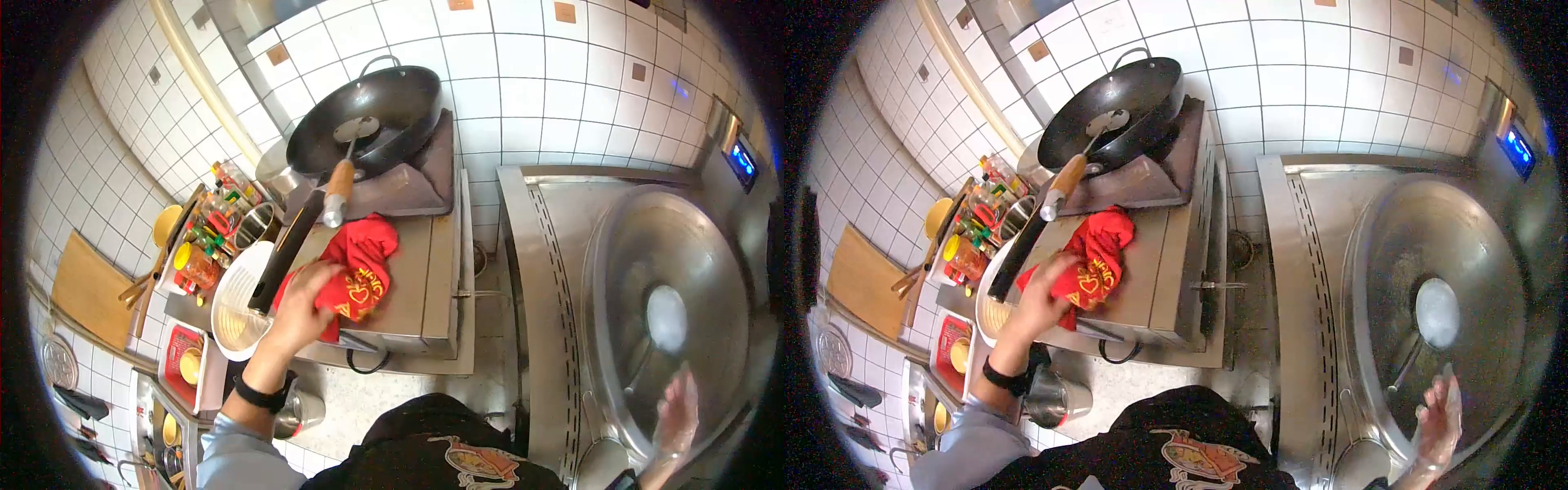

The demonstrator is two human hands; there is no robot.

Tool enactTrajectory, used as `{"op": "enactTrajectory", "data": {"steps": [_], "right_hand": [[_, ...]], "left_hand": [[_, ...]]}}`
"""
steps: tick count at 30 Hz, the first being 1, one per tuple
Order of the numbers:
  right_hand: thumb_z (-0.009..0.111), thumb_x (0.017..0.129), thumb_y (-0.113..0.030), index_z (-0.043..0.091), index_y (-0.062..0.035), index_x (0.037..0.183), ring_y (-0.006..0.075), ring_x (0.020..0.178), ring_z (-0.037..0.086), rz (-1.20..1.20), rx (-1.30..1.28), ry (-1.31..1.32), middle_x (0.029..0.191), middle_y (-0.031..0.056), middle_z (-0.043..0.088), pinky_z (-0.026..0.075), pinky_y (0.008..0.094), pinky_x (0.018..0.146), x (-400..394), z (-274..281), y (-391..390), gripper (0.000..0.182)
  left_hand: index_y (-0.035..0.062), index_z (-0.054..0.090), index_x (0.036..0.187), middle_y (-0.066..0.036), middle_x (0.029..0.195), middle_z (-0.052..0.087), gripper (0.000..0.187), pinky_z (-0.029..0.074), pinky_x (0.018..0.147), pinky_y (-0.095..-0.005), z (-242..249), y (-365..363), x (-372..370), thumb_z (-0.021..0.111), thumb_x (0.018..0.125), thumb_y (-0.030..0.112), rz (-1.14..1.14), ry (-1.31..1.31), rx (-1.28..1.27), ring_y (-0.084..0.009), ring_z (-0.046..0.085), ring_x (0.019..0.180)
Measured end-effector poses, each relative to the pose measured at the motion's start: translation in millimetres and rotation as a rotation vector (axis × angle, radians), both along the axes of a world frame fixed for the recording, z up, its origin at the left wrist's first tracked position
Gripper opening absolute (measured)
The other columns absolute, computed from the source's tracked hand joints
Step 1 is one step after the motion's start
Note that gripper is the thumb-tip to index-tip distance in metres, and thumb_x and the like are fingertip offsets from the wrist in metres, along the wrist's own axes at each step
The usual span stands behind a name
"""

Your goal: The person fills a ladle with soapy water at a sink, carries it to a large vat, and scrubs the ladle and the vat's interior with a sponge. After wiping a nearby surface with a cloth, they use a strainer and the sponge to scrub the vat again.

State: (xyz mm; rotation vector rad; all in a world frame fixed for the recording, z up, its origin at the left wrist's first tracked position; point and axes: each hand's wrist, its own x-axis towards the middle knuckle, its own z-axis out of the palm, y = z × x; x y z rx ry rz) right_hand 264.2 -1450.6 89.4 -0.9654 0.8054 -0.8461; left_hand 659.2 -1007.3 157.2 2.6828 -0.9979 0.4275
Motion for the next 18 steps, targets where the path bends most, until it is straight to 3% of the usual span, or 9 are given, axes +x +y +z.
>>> {"op": "enactTrajectory", "data": {"steps": [2, 5, 6, 8, 9, 12, 14, 16, 18], "right_hand": [[0.051, 0.087, -0.026, 0.037, -0.0022, 0.128, 0.0131, 0.084, 0.056, 0.147, -0.041, -0.099, 0.108, 0.0086, 0.056, 0.043, 0.0218, 0.058, 14.2, -1.0, 0.8, 0.05], [0.053, 0.085, -0.019, 0.038, 0.0018, 0.126, 0.0153, 0.076, 0.059, 0.188, -0.019, -0.092, 0.099, 0.0123, 0.059, 0.045, 0.0236, 0.055, 49.4, 19.4, 22.6, 0.049], [0.053, 0.085, -0.019, 0.038, 0.0025, 0.125, 0.0158, 0.074, 0.06, 0.203, -0.009, -0.061, 0.098, 0.0138, 0.059, 0.046, 0.0242, 0.054, 59.8, 26.1, 29.8, 0.048], [0.056, 0.082, -0.021, 0.042, 0.0051, 0.119, 0.0186, 0.072, 0.062, 0.264, -0.058, -0.064, 0.093, 0.0152, 0.06, 0.049, 0.0268, 0.053, 80.8, 38.7, 49.3, 0.047], [0.056, 0.082, -0.021, 0.043, 0.0059, 0.118, 0.019, 0.072, 0.062, 0.302, -0.057, -0.05, 0.092, 0.0152, 0.061, 0.049, 0.0274, 0.053, 87.3, 41.3, 55.5, 0.046], [0.057, 0.081, -0.021, 0.047, 0.0063, 0.115, 0.0201, 0.072, 0.062, 0.455, -0.068, -0.051, 0.091, 0.0154, 0.062, 0.049, 0.0289, 0.053, 114.2, 50.4, 80.7, 0.045], [0.057, 0.082, -0.022, 0.048, 0.0049, 0.114, 0.02, 0.076, 0.062, 0.587, -0.091, -0.026, 0.088, 0.0146, 0.063, 0.051, 0.0301, 0.059, 135.3, 62.9, 107.0, 0.043], [0.058, 0.081, -0.023, 0.043, 0.0038, 0.12, 0.0195, 0.091, 0.059, 0.715, -0.109, 0.034, 0.1, 0.0153, 0.06, 0.05, 0.0322, 0.075, 153.8, 78.1, 132.6, 0.05], [0.058, 0.082, -0.022, 0.034, 0.0014, 0.128, 0.0191, 0.105, 0.052, 0.822, -0.272, -0.34, 0.114, 0.0156, 0.053, 0.044, 0.0326, 0.086, 170.6, 61.8, 145.5, 0.058]], "left_hand": [[0.0074, 0.043, 0.121, -0.018, 0.112, 0.053, 0.05, 0.039, 0.091, -0.0382, -8.3, 6.5, 11.6, 0.062, 0.075, 0.012, -0.067, 0.132, -0.208, -0.0341, 0.05, 0.105], [0.0008, 0.04, 0.121, -0.016, 0.112, 0.054, 0.04, 0.042, 0.088, -0.0331, -1.9, -11.0, 6.2, 0.053, 0.085, 0.013, 0.046, 0.423, -0.622, -0.0262, 0.053, 0.104], [0.0008, 0.04, 0.121, -0.016, 0.112, 0.054, 0.04, 0.042, 0.088, -0.0331, 0.9, -16.2, 4.6, 0.053, 0.085, 0.013, 0.039, 0.431, -0.625, -0.0262, 0.053, 0.104], [-0.0006, 0.04, 0.121, -0.014, 0.114, 0.052, 0.039, 0.042, 0.089, -0.0358, 8.8, -24.3, 0.2, 0.051, 0.087, 0.015, -0.069, 1.084, -1.212, -0.0239, 0.052, 0.104], [0.0014, 0.039, 0.123, -0.014, 0.118, 0.05, 0.043, 0.042, 0.091, -0.0393, 19.3, -21.1, -3.9, 0.052, 0.086, 0.018, -0.182, 1.313, -1.291, -0.0259, 0.052, 0.106], [0.0028, 0.032, 0.13, -0.018, 0.131, 0.038, 0.055, 0.028, 0.102, -0.0494, 29.5, -31.6, -20.3, 0.05, 0.086, 0.029, -0.37, 1.729, -1.385, -0.0333, 0.039, 0.119], [0.0038, 0.03, 0.131, -0.017, 0.132, 0.036, 0.054, 0.025, 0.103, -0.0496, 45.5, -53.8, -38.7, 0.046, 0.087, 0.032, -0.364, 1.849, -1.413, -0.0333, 0.037, 0.121], [0.0048, 0.029, 0.132, -0.016, 0.134, 0.034, 0.054, 0.022, 0.104, -0.0497, 47.8, -67.8, -44.7, 0.042, 0.089, 0.034, -0.363, 1.982, -1.422, -0.0334, 0.034, 0.123], [0.0061, 0.029, 0.133, -0.015, 0.134, 0.034, 0.054, 0.022, 0.104, -0.049, 43.6, -77.8, -49.0, 0.039, 0.09, 0.038, -0.451, 2.044, -1.295, -0.0324, 0.033, 0.123]]}}
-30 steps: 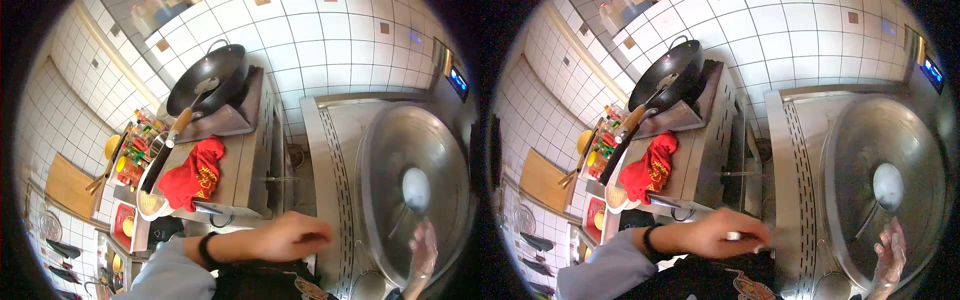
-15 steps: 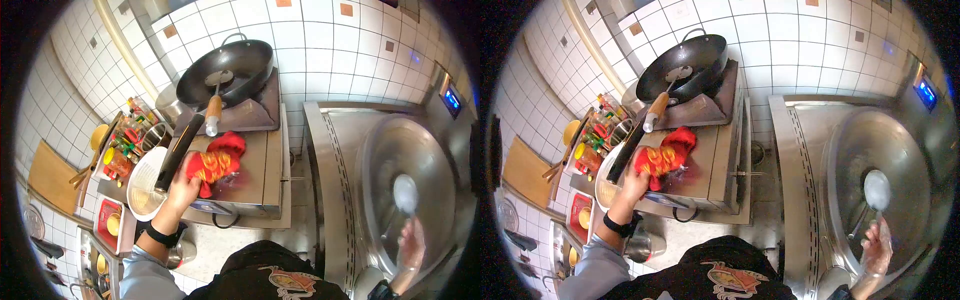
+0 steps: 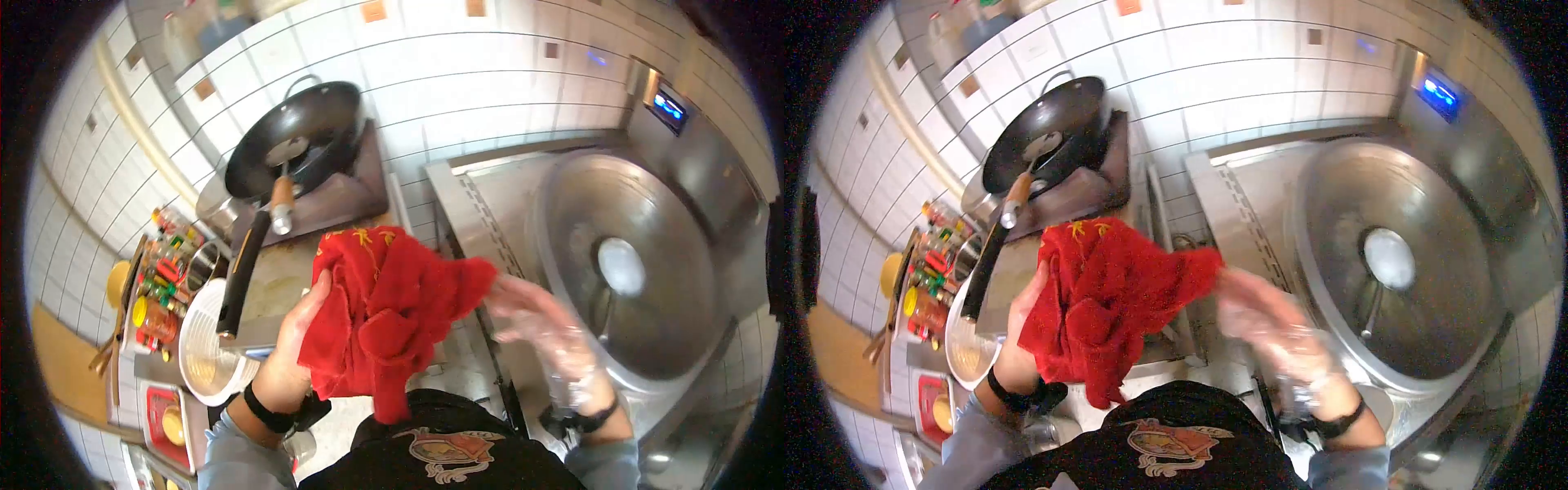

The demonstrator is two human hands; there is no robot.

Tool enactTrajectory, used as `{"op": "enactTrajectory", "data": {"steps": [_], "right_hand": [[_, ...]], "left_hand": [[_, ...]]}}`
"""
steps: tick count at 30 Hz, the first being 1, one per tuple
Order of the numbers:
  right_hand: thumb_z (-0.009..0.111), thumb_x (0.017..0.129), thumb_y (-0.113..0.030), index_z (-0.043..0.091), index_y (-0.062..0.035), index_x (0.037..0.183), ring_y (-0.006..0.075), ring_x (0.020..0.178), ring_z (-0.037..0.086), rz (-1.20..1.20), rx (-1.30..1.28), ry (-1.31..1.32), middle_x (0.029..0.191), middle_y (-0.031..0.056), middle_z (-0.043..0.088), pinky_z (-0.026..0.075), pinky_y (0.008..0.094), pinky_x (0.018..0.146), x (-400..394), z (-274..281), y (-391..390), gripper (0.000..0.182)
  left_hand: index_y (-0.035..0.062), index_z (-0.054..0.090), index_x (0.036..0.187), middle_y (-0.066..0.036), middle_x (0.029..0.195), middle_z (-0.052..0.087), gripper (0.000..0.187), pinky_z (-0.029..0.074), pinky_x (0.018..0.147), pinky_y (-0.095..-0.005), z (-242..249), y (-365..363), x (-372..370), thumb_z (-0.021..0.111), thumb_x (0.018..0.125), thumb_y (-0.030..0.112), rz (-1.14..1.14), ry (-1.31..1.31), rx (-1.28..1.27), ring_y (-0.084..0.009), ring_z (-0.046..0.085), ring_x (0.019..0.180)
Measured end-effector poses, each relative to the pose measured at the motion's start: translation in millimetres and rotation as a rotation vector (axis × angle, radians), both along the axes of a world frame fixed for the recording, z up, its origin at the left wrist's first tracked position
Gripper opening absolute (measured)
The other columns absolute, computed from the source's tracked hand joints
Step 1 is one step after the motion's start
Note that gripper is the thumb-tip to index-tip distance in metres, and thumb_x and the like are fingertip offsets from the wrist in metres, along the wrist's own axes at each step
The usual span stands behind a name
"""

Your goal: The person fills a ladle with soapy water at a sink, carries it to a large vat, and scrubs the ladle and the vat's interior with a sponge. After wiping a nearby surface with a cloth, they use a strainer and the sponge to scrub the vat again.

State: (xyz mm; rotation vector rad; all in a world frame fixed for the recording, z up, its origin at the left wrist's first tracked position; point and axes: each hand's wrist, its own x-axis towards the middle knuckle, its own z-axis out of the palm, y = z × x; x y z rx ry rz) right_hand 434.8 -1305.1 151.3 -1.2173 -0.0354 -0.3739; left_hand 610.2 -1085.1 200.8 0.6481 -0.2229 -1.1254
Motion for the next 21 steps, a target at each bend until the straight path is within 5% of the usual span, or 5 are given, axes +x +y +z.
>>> {"op": "enactTrajectory", "data": {"steps": [6, 8, 10, 15, 21], "right_hand": [[0.054, 0.08, -0.009, 0.044, -0.0043, 0.125, 0.0189, 0.1, 0.053, 0.009, -0.048, 0.214, 0.114, 0.0144, 0.054, 0.045, 0.0325, 0.079, 34.3, 23.2, 29.3, 0.046], [0.056, 0.078, -0.006, 0.058, -0.0032, 0.109, 0.0212, 0.084, 0.059, -0.018, -0.705, 0.185, 0.1, 0.0145, 0.061, 0.047, 0.0317, 0.071, 25.1, 18.2, 13.0, 0.032], [0.063, 0.075, -0.011, 0.061, 0.0019, 0.099, 0.0238, 0.088, 0.061, -0.194, -0.449, -0.078, 0.101, 0.0149, 0.062, 0.048, 0.033, 0.078, 1.5, 13.1, 8.3, 0.027], [0.06, 0.075, -0.004, 0.063, 0.0008, 0.088, 0.0216, 0.075, 0.06, -0.292, -1.0, 0.087, 0.095, 0.0134, 0.064, 0.047, 0.0306, 0.065, -32.5, -6.5, -2.2, 0.014], [0.064, 0.073, -0.018, 0.059, 0.0018, 0.079, 0.0191, 0.068, 0.057, -0.219, -0.605, 0.361, 0.083, 0.0137, 0.064, 0.046, 0.0292, 0.062, -38.7, 45.0, 17.5, 0.021]], "left_hand": [[0.006, 0.028, 0.133, -0.013, 0.136, 0.033, 0.06, 0.025, 0.103, -0.0437, -15.7, 5.7, -8.0, 0.044, 0.088, 0.042, -0.205, 0.042, 0.028, -0.0298, 0.034, 0.123], [0.0034, 0.027, 0.133, -0.016, 0.137, 0.03, 0.058, 0.026, 0.101, -0.0408, -0.6, 29.1, -6.5, 0.041, 0.09, 0.04, -0.6, -0.743, 0.19, -0.0291, 0.035, 0.123], [-0.0011, 0.029, 0.13, -0.024, 0.135, 0.028, 0.052, 0.028, 0.099, -0.0388, 19.1, 36.1, -13.9, 0.041, 0.089, 0.028, -0.489, -1.788, 0.138, -0.0334, 0.034, 0.122], [-0.0005, 0.024, 0.133, -0.022, 0.135, 0.03, 0.052, 0.026, 0.101, -0.0373, -41.6, 42.1, -21.9, 0.043, 0.088, 0.017, -0.658, -1.522, 0.337, -0.0352, 0.033, 0.123], [0.0053, 0.032, 0.13, -0.02, 0.116, 0.05, 0.047, 0.04, 0.087, -0.0342, -19.7, 62.9, -19.9, 0.045, 0.085, 0.011, -0.525, -1.27, 0.476, -0.0313, 0.052, 0.105]]}}
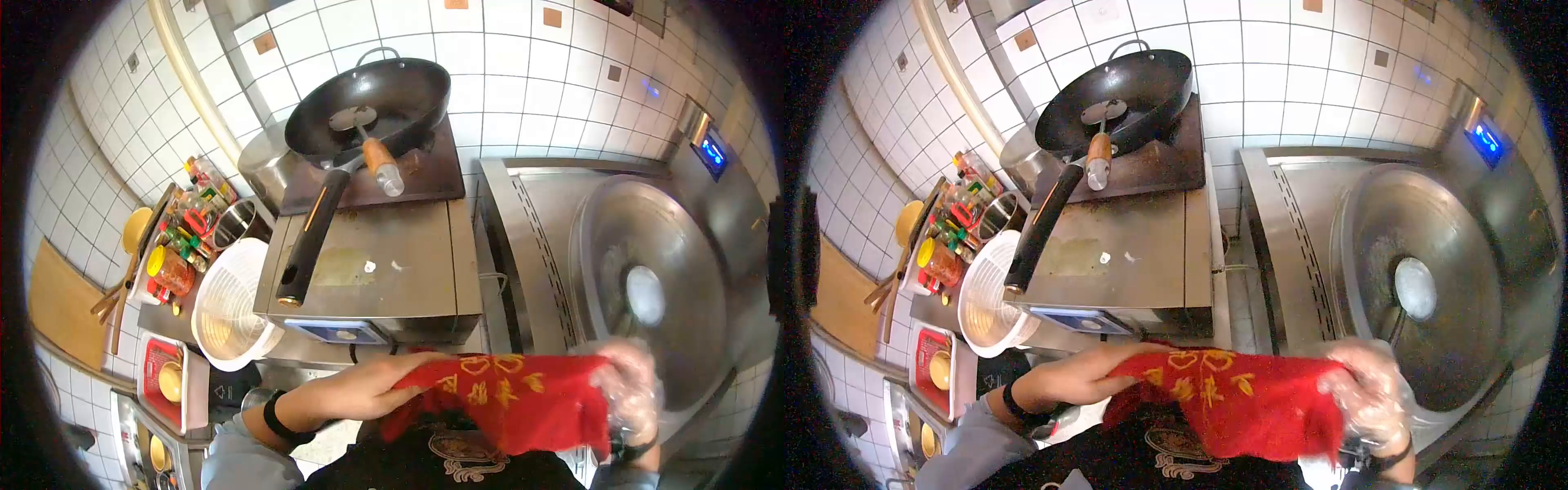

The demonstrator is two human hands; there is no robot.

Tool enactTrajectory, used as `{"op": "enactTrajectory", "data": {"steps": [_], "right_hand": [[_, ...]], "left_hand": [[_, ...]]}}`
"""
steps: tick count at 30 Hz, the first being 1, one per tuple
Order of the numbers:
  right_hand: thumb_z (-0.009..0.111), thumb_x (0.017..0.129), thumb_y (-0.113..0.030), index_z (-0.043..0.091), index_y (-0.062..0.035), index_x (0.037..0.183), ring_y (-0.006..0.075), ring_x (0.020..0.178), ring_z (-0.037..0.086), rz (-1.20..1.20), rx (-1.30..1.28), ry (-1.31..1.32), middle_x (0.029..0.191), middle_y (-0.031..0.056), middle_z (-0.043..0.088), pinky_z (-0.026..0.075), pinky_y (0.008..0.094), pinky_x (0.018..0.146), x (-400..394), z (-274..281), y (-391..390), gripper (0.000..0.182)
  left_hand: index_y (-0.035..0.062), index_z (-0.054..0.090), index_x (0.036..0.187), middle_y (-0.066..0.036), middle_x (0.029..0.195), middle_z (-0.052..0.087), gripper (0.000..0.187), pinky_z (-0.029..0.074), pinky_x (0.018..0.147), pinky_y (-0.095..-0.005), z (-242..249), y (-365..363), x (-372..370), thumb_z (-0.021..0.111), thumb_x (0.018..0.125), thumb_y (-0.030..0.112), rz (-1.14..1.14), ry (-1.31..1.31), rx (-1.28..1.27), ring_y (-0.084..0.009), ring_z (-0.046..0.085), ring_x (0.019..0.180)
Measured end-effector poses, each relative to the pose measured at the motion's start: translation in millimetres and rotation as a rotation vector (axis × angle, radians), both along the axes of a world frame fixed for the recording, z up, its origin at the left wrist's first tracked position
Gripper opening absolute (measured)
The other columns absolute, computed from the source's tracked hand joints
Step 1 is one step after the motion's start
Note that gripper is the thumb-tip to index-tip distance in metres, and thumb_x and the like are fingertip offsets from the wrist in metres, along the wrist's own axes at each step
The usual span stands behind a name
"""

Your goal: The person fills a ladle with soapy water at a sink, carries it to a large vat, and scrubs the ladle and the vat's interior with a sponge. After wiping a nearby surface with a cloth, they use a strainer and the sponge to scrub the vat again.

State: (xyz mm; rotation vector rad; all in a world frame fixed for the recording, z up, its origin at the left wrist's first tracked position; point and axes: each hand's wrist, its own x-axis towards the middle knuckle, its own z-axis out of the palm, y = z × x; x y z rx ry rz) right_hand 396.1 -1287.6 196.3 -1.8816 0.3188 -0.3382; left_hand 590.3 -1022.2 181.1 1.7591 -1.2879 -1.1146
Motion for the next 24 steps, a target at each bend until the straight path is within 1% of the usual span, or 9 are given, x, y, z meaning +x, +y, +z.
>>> {"op": "enactTrajectory", "data": {"steps": [2, 5, 9, 11, 12, 15, 17, 20, 24], "right_hand": [[0.063, 0.073, -0.017, 0.058, 0.0016, 0.081, 0.0199, 0.071, 0.058, -0.116, 0.118, -0.141, 0.086, 0.014, 0.063, 0.046, 0.0293, 0.065, 9.6, -4.7, 13.7, 0.021], [0.061, 0.073, -0.014, 0.057, 0.0013, 0.089, 0.0221, 0.081, 0.06, -0.123, 0.351, -0.305, 0.095, 0.0149, 0.062, 0.047, 0.0316, 0.076, 18.9, -5.7, 11.9, 0.022], [0.059, 0.075, -0.01, 0.056, 0.0012, 0.095, 0.0213, 0.089, 0.058, 0.004, 0.526, -0.347, 0.095, 0.0144, 0.061, 0.043, 0.0325, 0.083, 58.0, 5.6, 24.8, 0.023], [0.057, 0.076, -0.006, 0.055, 0.0011, 0.101, 0.0189, 0.095, 0.055, -0.104, 0.509, -0.396, 0.098, 0.0114, 0.06, 0.042, 0.0294, 0.085, 86.4, 11.9, 31.3, 0.026], [0.057, 0.076, -0.006, 0.055, 0.0011, 0.101, 0.0189, 0.095, 0.055, -0.102, 0.505, -0.402, 0.098, 0.0114, 0.06, 0.042, 0.0294, 0.085, 104.9, 17.6, 31.3, 0.026], [0.057, 0.08, -0.011, 0.047, 0.0004, 0.117, 0.0178, 0.101, 0.05, 0.024, 0.429, -0.374, 0.11, 0.012, 0.054, 0.039, 0.0281, 0.088, 152.5, 12.9, 37.4, 0.04], [0.059, 0.08, -0.017, 0.04, -0.0008, 0.125, 0.0264, 0.106, 0.049, 0.015, -0.19, -0.169, 0.116, 0.0178, 0.05, 0.037, 0.0324, 0.093, 175.6, -17.3, 28.6, 0.052], [0.061, 0.076, -0.04, 0.03, -0.005, 0.132, 0.0432, 0.117, 0.036, 0.194, -0.885, -0.259, 0.127, 0.0265, 0.038, 0.031, 0.0427, 0.098, 176.0, -23.3, 42.0, 0.073], [0.057, 0.071, -0.056, 0.031, -0.0124, 0.133, 0.0482, 0.119, 0.03, 0.307, -1.013, -0.112, 0.132, 0.0217, 0.034, 0.025, 0.0579, 0.096, 170.5, -24.7, 62.7, 0.081]], "left_hand": [[0.0048, 0.035, 0.128, -0.02, 0.113, 0.052, 0.046, 0.041, 0.085, -0.0328, 4.3, 2.1, 2.8, 0.045, 0.084, 0.009, -0.008, -0.057, 0.223, -0.03, 0.054, 0.102], [0.0028, 0.04, 0.123, -0.015, 0.11, 0.056, 0.043, 0.041, 0.085, -0.0298, -0.2, 14.8, 4.5, 0.046, 0.081, 0.007, 0.026, -0.048, -0.056, -0.0256, 0.055, 0.101], [-0.0004, 0.042, 0.121, -0.011, 0.113, 0.055, 0.045, 0.038, 0.092, -0.0304, -6.3, 21.4, 16.7, 0.051, 0.077, 0.003, 0.426, 0.524, -0.294, -0.0231, 0.052, 0.106], [-0.0003, 0.043, 0.12, -0.014, 0.114, 0.054, 0.045, 0.039, 0.093, -0.0346, -1.3, 22.9, 22.6, 0.052, 0.076, 0.003, 0.764, 1.237, -0.527, -0.0243, 0.052, 0.106], [0.0001, 0.044, 0.119, -0.014, 0.113, 0.054, 0.043, 0.04, 0.091, -0.0376, -17.7, 27.9, 32.3, 0.051, 0.077, 0.008, 0.959, 1.327, -0.599, -0.0248, 0.053, 0.102], [0.0016, 0.042, 0.121, -0.014, 0.113, 0.053, 0.044, 0.038, 0.093, -0.039, -23.6, 45.2, 58.8, 0.05, 0.079, 0.011, 0.961, 1.133, -1.044, -0.0267, 0.051, 0.105], [0.0031, 0.038, 0.125, -0.015, 0.121, 0.047, 0.049, 0.034, 0.096, -0.0403, -20.7, 57.8, 67.5, 0.05, 0.079, 0.013, 1.069, 0.817, -1.23, -0.0271, 0.045, 0.113], [0.003, 0.027, 0.132, -0.014, 0.131, 0.036, 0.058, 0.026, 0.1, -0.039, -13.1, 61.8, 64.7, 0.05, 0.082, 0.021, 1.281, 0.166, -1.088, -0.0266, 0.037, 0.121], [0.0001, 0.024, 0.132, -0.017, 0.132, 0.031, 0.061, 0.032, 0.095, -0.0373, -6.7, 55.9, 58.4, 0.049, 0.086, 0.03, 0.887, -0.078, -0.872, -0.0256, 0.035, 0.121]]}}
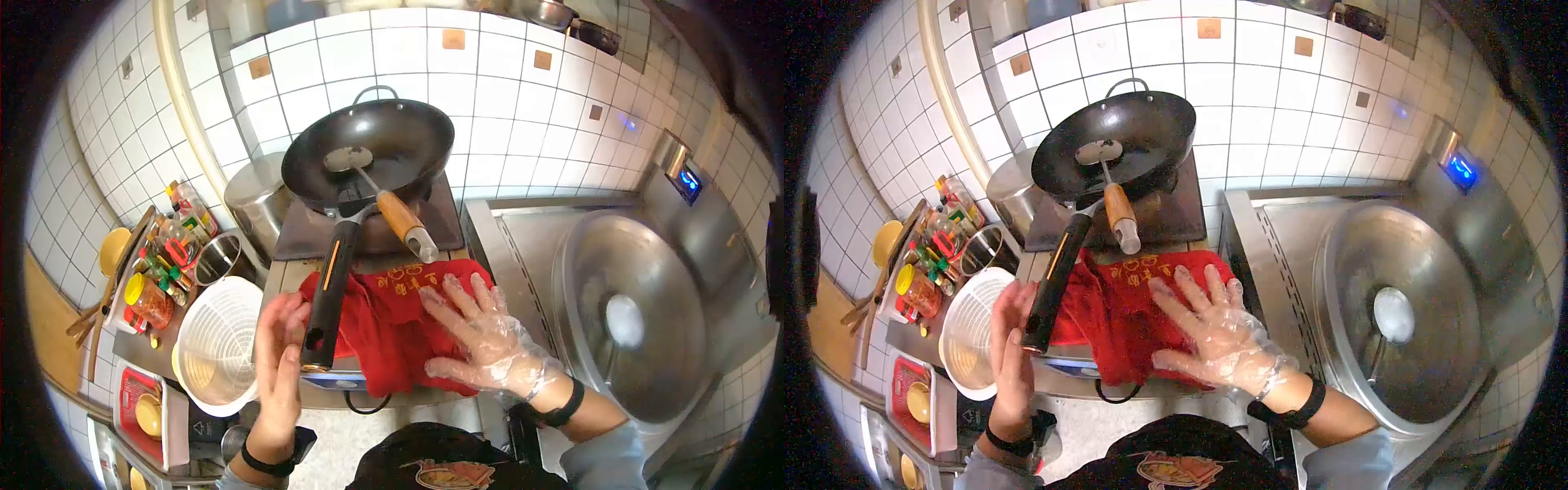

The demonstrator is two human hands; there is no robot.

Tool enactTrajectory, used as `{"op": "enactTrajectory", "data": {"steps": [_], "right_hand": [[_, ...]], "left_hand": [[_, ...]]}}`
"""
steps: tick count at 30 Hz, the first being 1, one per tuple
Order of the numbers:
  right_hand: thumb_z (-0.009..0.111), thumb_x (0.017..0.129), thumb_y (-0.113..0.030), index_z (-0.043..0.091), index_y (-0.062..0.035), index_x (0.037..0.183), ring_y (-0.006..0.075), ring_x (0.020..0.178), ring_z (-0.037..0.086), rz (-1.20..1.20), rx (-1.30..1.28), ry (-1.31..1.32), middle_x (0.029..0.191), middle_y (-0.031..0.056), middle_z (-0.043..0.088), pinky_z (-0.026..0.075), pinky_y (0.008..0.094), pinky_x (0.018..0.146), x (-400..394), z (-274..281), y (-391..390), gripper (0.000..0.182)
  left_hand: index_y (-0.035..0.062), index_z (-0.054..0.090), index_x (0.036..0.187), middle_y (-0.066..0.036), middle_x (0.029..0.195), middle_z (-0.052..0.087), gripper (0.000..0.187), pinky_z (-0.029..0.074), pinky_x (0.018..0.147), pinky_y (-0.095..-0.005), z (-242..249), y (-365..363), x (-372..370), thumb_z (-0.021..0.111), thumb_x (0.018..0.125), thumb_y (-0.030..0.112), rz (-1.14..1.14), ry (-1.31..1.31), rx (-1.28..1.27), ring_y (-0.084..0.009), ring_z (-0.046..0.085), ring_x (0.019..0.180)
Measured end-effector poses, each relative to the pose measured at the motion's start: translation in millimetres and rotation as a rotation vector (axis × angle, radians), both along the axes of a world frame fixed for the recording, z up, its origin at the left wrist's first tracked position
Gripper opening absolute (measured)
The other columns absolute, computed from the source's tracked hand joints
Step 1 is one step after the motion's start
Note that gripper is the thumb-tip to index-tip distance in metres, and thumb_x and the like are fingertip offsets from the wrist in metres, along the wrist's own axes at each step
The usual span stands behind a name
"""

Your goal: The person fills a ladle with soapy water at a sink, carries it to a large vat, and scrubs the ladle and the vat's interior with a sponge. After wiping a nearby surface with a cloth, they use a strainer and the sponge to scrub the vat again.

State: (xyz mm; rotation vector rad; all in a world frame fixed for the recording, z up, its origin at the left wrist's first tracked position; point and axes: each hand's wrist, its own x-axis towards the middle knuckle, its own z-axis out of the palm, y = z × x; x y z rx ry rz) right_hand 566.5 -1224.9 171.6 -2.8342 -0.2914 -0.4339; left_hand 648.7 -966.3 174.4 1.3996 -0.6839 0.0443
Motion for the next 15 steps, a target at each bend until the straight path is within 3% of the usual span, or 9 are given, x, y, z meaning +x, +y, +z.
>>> {"op": "enactTrajectory", "data": {"steps": [3, 4, 5, 6, 7, 8, 9, 12, 15], "right_hand": [[0.057, 0.07, -0.057, 0.034, -0.0106, 0.132, 0.0453, 0.12, 0.028, 0.046, -0.115, -0.078, 0.131, 0.0201, 0.035, 0.021, 0.0614, 0.095, 0.5, 1.9, 6.2, 0.081], [0.058, 0.068, -0.057, 0.038, -0.0094, 0.129, 0.0448, 0.121, 0.029, 0.076, -0.1, -0.048, 0.131, 0.0193, 0.037, 0.019, 0.0603, 0.096, 0.9, 3.0, 8.4, 0.08], [0.06, 0.067, -0.057, 0.042, -0.0082, 0.126, 0.0443, 0.121, 0.03, 0.103, -0.083, -0.017, 0.13, 0.0184, 0.038, 0.017, 0.0591, 0.097, 1.8, 4.1, 10.7, 0.079], [0.06, 0.067, -0.055, 0.046, -0.006, 0.122, 0.0391, 0.119, 0.035, 0.117, -0.081, -0.045, 0.128, 0.0161, 0.041, 0.018, 0.0571, 0.097, 3.1, 4.8, 13.5, 0.075], [0.06, 0.067, -0.055, 0.046, -0.006, 0.122, 0.0391, 0.119, 0.035, 0.109, -0.08, -0.05, 0.128, 0.0161, 0.041, 0.018, 0.0571, 0.097, 5.0, 3.1, 16.1, 0.075], [0.06, 0.068, -0.053, 0.047, -0.0053, 0.12, 0.0362, 0.117, 0.037, 0.15, -0.097, -0.046, 0.126, 0.0155, 0.043, 0.021, 0.0561, 0.096, 7.1, 0.2, 18.2, 0.072], [0.06, 0.068, -0.051, 0.049, -0.0047, 0.117, 0.0333, 0.115, 0.039, 0.192, -0.114, -0.04, 0.124, 0.0149, 0.044, 0.023, 0.0552, 0.095, 8.7, -1.6, 20.3, 0.069], [0.06, 0.07, -0.044, 0.05, -0.003, 0.114, 0.0298, 0.11, 0.043, 0.222, -0.107, -0.103, 0.119, 0.0131, 0.048, 0.028, 0.0513, 0.093, 9.7, -6.6, 26.5, 0.061], [0.06, 0.074, -0.039, 0.052, -0.0023, 0.111, 0.0302, 0.105, 0.048, 0.24, -0.071, -0.136, 0.114, 0.0137, 0.051, 0.032, 0.047, 0.091, 8.7, -6.0, 29.6, 0.052]], "left_hand": [[-0.0015, 0.024, 0.132, -0.018, 0.132, 0.031, 0.063, 0.039, 0.089, -0.0366, 10.3, -11.8, -1.0, 0.047, 0.086, 0.036, 0.032, -0.052, -0.025, -0.0275, 0.04, 0.117], [-0.001, 0.023, 0.131, -0.019, 0.132, 0.03, 0.06, 0.047, 0.082, -0.0356, 6.5, -13.2, 2.9, 0.053, 0.084, 0.022, 0.006, -0.003, -0.199, -0.0305, 0.046, 0.112], [-0.001, 0.023, 0.131, -0.019, 0.132, 0.03, 0.06, 0.047, 0.082, -0.0356, 10.3, -16.8, -0.5, 0.053, 0.084, 0.022, 0.0, -0.012, -0.2, -0.0305, 0.046, 0.112], [-0.0008, 0.025, 0.13, -0.019, 0.132, 0.029, 0.057, 0.049, 0.08, -0.0356, 17.7, -23.0, -8.9, 0.053, 0.081, 0.011, -0.055, 0.004, -0.164, -0.0312, 0.048, 0.11], [-0.0007, 0.028, 0.128, -0.019, 0.133, 0.029, 0.056, 0.051, 0.079, -0.0356, 23.6, -25.2, -14.5, 0.053, 0.078, 0.001, -0.109, 0.023, -0.127, -0.0319, 0.051, 0.107], [-0.0027, 0.04, 0.118, -0.02, 0.13, 0.033, 0.049, 0.054, 0.076, -0.0343, 26.3, -22.6, -15.1, 0.049, 0.072, -0.015, -0.141, 0.06, -0.102, -0.0324, 0.053, 0.104], [-0.0027, 0.04, 0.118, -0.02, 0.13, 0.033, 0.049, 0.054, 0.076, -0.0343, 23.9, -18.3, -13.8, 0.049, 0.072, -0.015, -0.147, 0.058, -0.1, -0.0324, 0.053, 0.104], [-0.0041, 0.051, 0.094, -0.019, 0.121, 0.043, 0.018, 0.054, 0.075, -0.0342, 19.0, -6.6, -9.4, 0.047, 0.077, -0.008, 0.012, 0.001, -0.125, -0.0302, 0.059, 0.094], [0.0013, 0.051, 0.094, -0.018, 0.119, 0.047, 0.012, 0.054, 0.066, -0.0306, 16.6, 18.5, 6.5, 0.044, 0.085, 0.004, 0.279, -0.015, -0.181, -0.0266, 0.062, 0.085]]}}
